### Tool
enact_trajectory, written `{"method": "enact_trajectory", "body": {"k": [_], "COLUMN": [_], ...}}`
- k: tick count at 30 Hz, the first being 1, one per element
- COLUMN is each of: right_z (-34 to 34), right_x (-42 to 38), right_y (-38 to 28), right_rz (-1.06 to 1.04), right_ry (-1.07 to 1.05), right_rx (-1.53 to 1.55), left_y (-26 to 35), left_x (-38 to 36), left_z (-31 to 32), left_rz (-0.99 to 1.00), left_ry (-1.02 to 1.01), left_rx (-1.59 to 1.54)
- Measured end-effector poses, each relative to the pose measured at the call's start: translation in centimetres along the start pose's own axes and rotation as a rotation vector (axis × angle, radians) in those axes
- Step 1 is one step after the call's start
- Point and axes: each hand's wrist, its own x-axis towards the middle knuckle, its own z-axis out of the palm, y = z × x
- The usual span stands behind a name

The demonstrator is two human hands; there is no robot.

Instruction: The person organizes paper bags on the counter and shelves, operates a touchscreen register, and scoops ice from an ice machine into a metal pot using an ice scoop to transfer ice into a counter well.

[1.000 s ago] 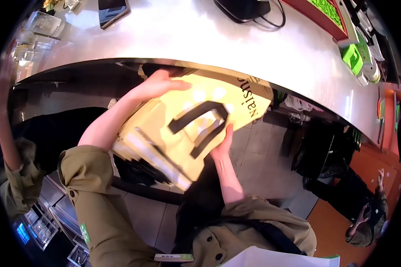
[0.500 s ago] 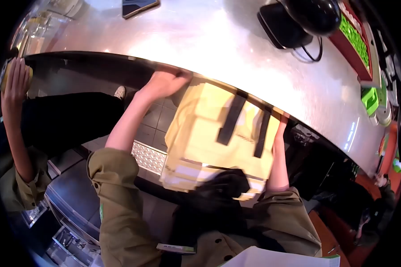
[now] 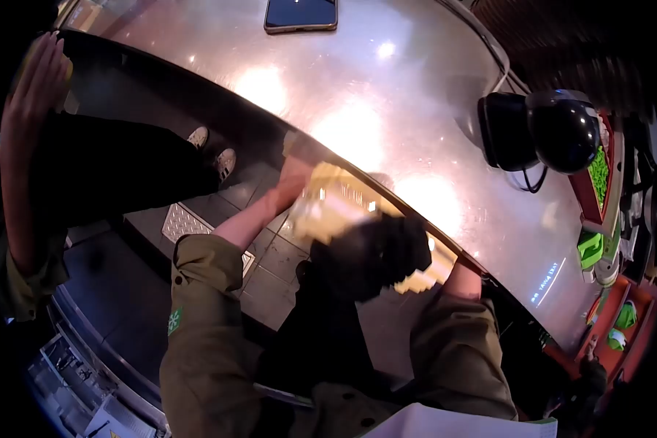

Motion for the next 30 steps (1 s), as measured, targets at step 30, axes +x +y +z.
{"method": "enact_trajectory", "body": {"k": [30], "right_z": [6.9], "right_x": [-10.1], "right_y": [1.2], "right_rz": [-0.523], "right_ry": [-0.054], "right_rx": [-0.468], "left_y": [9.1], "left_x": [-12.5], "left_z": [2.0], "left_rz": [-0.270], "left_ry": [0.723], "left_rx": [-0.679]}}
